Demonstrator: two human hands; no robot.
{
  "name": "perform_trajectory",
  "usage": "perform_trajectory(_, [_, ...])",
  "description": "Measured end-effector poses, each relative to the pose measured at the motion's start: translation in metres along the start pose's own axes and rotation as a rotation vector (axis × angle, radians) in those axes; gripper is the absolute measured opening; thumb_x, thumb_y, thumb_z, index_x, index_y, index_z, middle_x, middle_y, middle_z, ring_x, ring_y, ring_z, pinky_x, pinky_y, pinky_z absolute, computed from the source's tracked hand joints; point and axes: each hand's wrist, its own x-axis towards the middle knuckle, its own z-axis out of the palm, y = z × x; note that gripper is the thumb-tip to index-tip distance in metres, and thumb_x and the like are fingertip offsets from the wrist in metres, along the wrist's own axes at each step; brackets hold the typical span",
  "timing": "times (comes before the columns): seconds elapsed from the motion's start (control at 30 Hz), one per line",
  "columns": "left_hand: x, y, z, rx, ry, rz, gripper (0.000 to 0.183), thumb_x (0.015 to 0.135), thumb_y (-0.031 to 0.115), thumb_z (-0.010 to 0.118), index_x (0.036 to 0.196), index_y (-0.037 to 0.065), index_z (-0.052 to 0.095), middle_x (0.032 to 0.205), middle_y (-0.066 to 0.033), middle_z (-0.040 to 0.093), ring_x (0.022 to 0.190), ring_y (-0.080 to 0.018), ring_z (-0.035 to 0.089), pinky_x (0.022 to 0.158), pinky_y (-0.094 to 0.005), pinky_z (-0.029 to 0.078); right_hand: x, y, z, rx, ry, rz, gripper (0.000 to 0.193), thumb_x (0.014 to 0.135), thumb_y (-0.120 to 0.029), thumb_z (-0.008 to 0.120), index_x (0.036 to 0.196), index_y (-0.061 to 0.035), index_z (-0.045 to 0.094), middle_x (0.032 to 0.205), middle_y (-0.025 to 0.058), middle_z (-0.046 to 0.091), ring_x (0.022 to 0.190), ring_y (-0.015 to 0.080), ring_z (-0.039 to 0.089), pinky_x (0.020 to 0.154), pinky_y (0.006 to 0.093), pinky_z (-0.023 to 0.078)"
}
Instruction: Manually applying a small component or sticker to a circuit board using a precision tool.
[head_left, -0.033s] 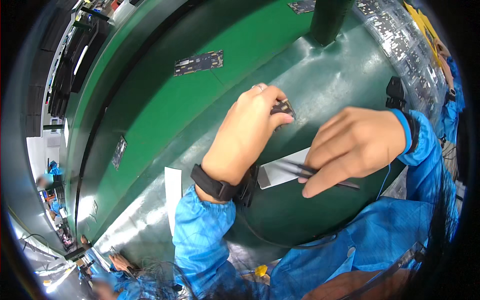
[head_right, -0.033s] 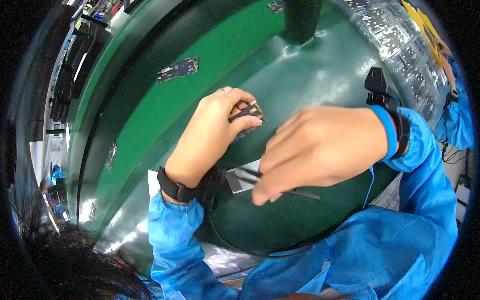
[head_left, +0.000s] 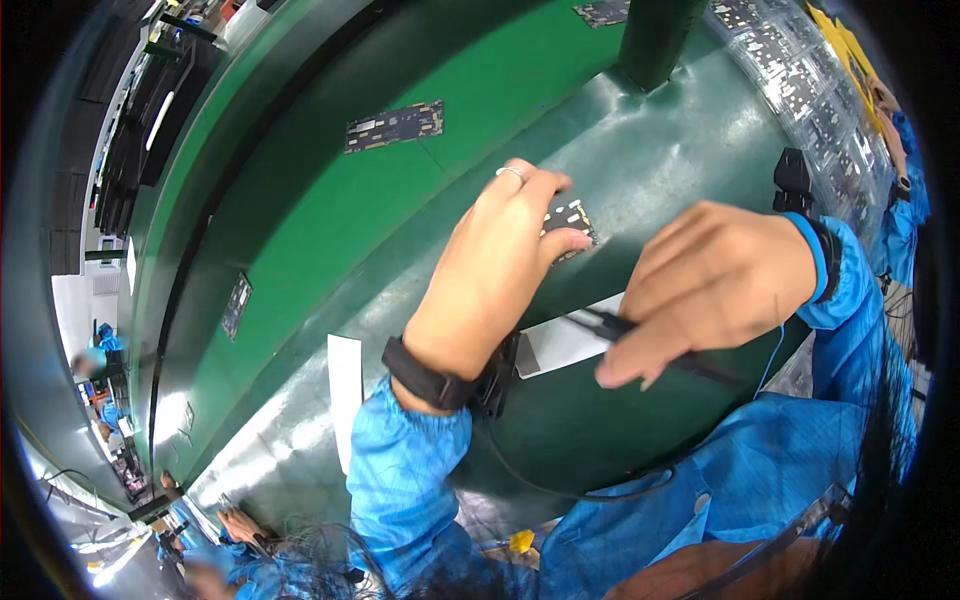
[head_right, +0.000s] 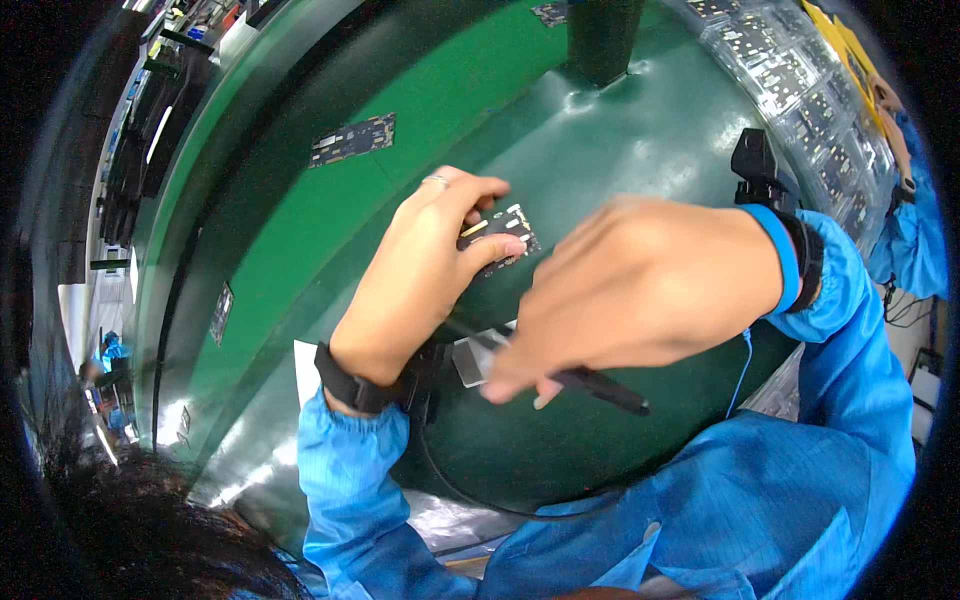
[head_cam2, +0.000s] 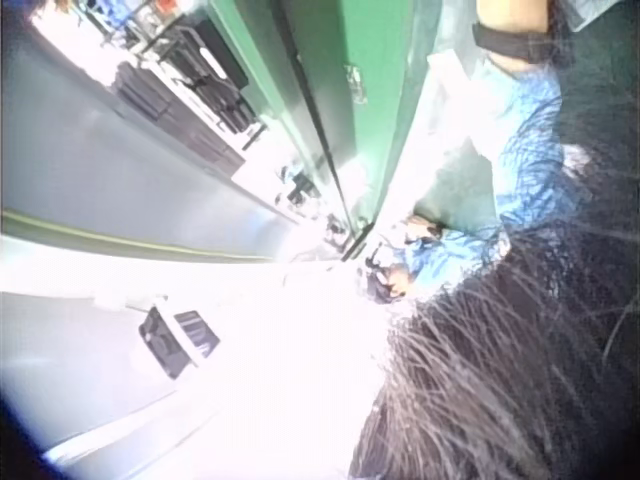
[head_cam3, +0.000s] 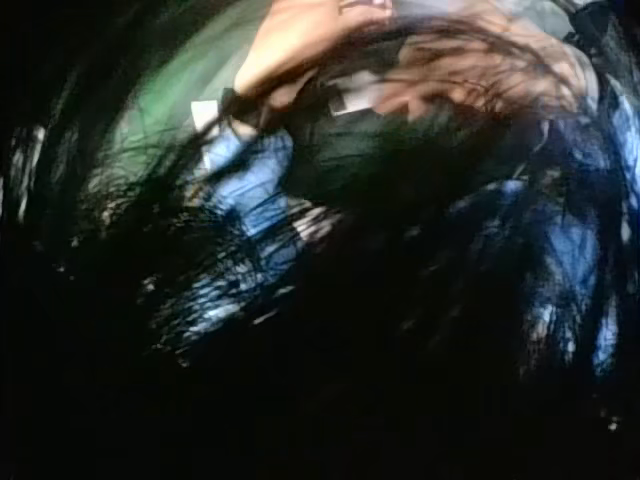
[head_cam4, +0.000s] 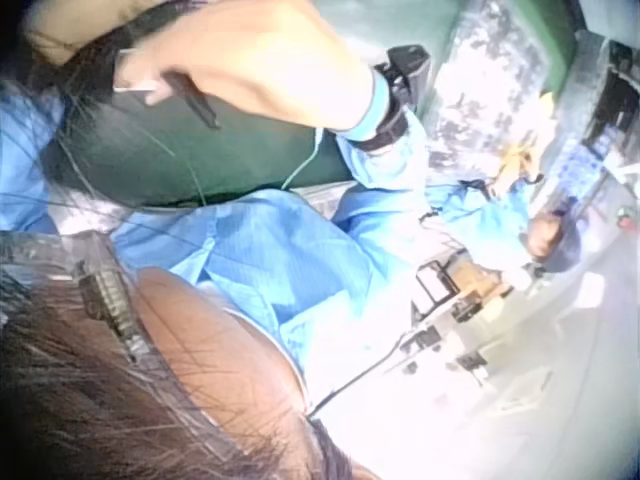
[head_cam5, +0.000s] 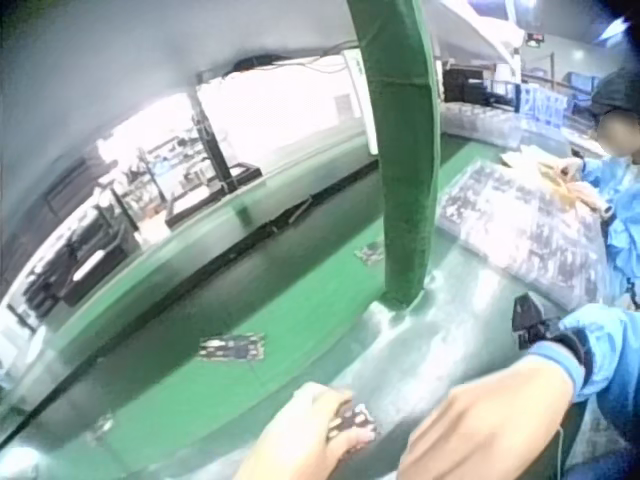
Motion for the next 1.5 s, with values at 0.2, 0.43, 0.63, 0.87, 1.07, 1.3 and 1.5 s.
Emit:
perform_trajectory(0.2, [-0.076,0.054,0.002,0.316,-0.109,-0.107,0.049,0.084,0.014,0.078,0.127,-0.001,0.059,0.118,-0.0184,0.058,0.103,-0.0367,0.06,0.092,-0.0456,0.051,-0.001,0.015,-0.003,0.132,0.397,0.271,0.029,0.089,-0.013,0.083,0.113,0.0021,0.076,0.094,0.0117,0.075,0.076,0.0181,0.074,0.064,0.0284,0.056])
perform_trajectory(0.43, [-0.103,0.077,0.06,0.3,-0.091,-0.194,0.076,0.086,0.031,0.082,0.146,-0.003,0.051,0.141,-0.0261,0.047,0.118,-0.0454,0.056,0.1,-0.0498,0.052,0.021,0.062,0.025,0.284,0.507,0.46,0.021,0.094,-0.011,0.079,0.111,0.0004,0.075,0.093,0.0029,0.074,0.077,0.0067,0.066,0.066,0.0244,0.051])
perform_trajectory(0.63, [-0.085,0.06,0.076,0.423,0.002,-0.152,0.081,0.085,0.037,0.081,0.146,-0.006,0.05,0.146,-0.0285,0.047,0.128,-0.044,0.052,0.11,-0.0482,0.048,0.023,0.078,0.034,0.606,0.398,0.666,0.024,0.097,-0.013,0.077,0.115,0.0017,0.069,0.095,0.006,0.075,0.088,0.0091,0.07,0.078,0.0244,0.057])
perform_trajectory(0.87, [-0.079,0.05,0.077,0.465,-0.04,-0.153,0.084,0.084,0.043,0.08,0.146,-0.005,0.05,0.147,-0.0272,0.047,0.132,-0.0411,0.05,0.111,-0.0478,0.047,0.018,0.09,0.04,0.443,0.375,0.668,0.021,0.096,-0.012,0.077,0.111,0.0015,0.07,0.092,0.0095,0.076,0.083,0.0133,0.073,0.071,0.0269,0.058])
perform_trajectory(1.07, [-0.073,0.049,0.075,0.494,-0.102,-0.171,0.083,0.084,0.044,0.08,0.146,-0.004,0.052,0.148,-0.0274,0.045,0.132,-0.041,0.05,0.112,-0.0479,0.047,0.019,0.098,0.039,0.367,0.341,0.694,0.018,0.093,-0.01,0.078,0.107,0.0003,0.073,0.093,0.0094,0.076,0.081,0.0176,0.075,0.065,0.0276,0.057])
perform_trajectory(1.3, [-0.07,0.05,0.079,0.538,-0.159,-0.185,0.085,0.086,0.05,0.075,0.149,-0.001,0.049,0.151,-0.0241,0.044,0.137,-0.0381,0.048,0.116,-0.0463,0.044,0.016,0.101,0.04,0.355,0.321,0.675,0.018,0.093,-0.012,0.078,0.105,0.0,0.072,0.091,0.0086,0.075,0.077,0.0185,0.073,0.063,0.0288,0.057])
perform_trajectory(1.5, [-0.072,0.053,0.08,0.594,-0.191,-0.21,0.086,0.088,0.058,0.072,0.15,0.003,0.05,0.153,-0.0185,0.044,0.14,-0.0337,0.047,0.12,-0.0477,0.04,0.014,0.102,0.041,0.338,0.313,0.649,0.018,0.093,-0.011,0.077,0.106,-0.0005,0.071,0.094,0.0091,0.075,0.077,0.0192,0.073,0.063,0.0294,0.058])
